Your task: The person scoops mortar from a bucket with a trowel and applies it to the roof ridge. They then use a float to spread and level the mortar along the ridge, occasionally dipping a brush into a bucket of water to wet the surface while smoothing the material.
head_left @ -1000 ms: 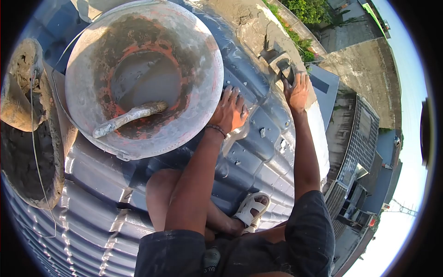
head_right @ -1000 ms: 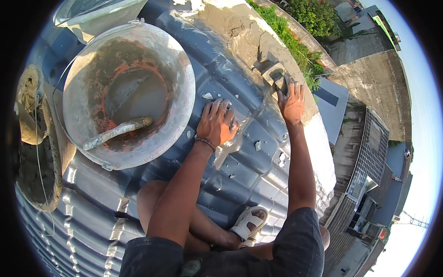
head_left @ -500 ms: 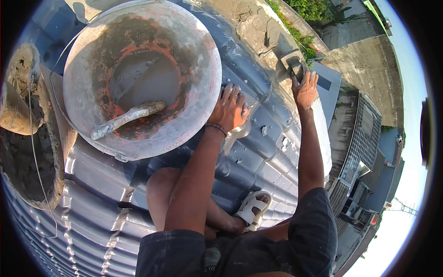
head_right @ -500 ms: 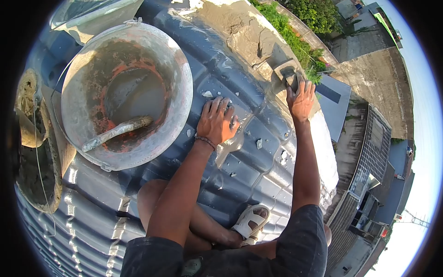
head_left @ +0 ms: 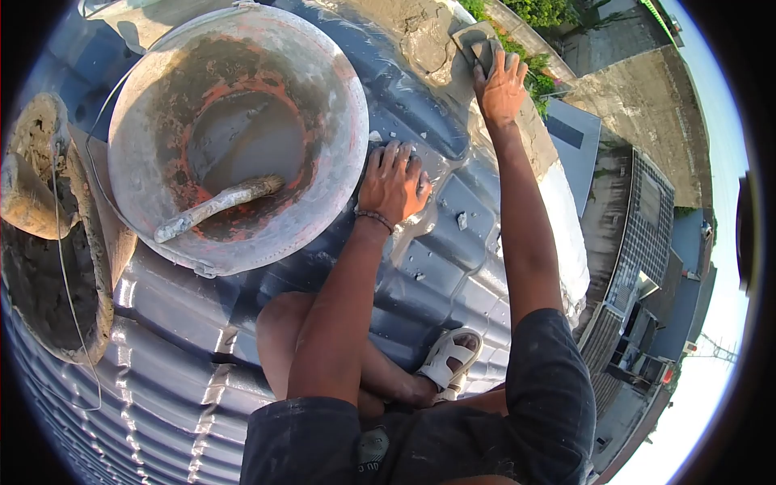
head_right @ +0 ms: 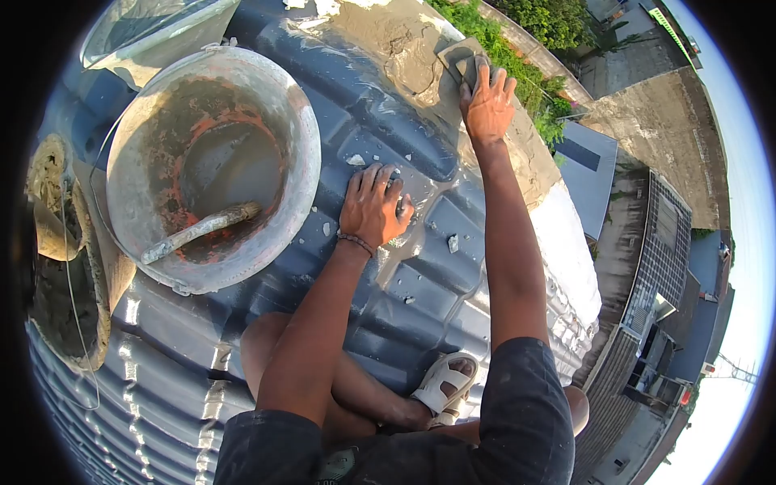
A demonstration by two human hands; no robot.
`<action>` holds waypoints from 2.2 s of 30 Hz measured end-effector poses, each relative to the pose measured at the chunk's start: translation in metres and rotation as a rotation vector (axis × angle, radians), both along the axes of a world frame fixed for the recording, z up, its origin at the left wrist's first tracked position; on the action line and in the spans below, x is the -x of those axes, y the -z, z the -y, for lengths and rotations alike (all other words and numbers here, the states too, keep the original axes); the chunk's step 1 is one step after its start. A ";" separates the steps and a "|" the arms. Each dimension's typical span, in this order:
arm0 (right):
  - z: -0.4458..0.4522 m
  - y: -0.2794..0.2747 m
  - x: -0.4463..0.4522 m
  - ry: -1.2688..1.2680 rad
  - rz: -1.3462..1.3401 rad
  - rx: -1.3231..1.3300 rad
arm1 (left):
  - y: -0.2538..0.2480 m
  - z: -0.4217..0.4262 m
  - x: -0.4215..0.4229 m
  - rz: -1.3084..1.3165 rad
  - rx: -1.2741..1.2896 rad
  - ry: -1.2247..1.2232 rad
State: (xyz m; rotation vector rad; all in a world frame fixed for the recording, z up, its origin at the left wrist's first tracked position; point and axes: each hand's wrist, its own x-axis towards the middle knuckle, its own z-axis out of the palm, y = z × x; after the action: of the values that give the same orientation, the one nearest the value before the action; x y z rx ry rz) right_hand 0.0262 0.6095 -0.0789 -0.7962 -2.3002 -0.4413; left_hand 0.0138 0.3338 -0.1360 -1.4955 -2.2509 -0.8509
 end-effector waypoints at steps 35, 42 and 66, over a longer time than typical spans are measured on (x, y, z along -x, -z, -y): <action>0.043 0.022 -0.046 -0.214 0.285 0.009 | 0.006 -0.002 -0.002 0.047 -0.017 -0.003; 0.032 0.005 0.026 -0.245 0.187 0.085 | 0.000 -0.001 0.000 0.054 -0.003 0.011; 0.045 -0.022 0.105 -0.262 0.256 0.048 | 0.006 -0.002 -0.003 0.049 -0.007 -0.017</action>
State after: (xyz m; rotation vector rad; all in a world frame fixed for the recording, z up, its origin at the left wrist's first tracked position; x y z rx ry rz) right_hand -0.0785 0.5647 -0.0567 -0.4712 -2.6176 -0.3876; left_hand 0.0163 0.3356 -0.1424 -1.4655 -2.2901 -0.8988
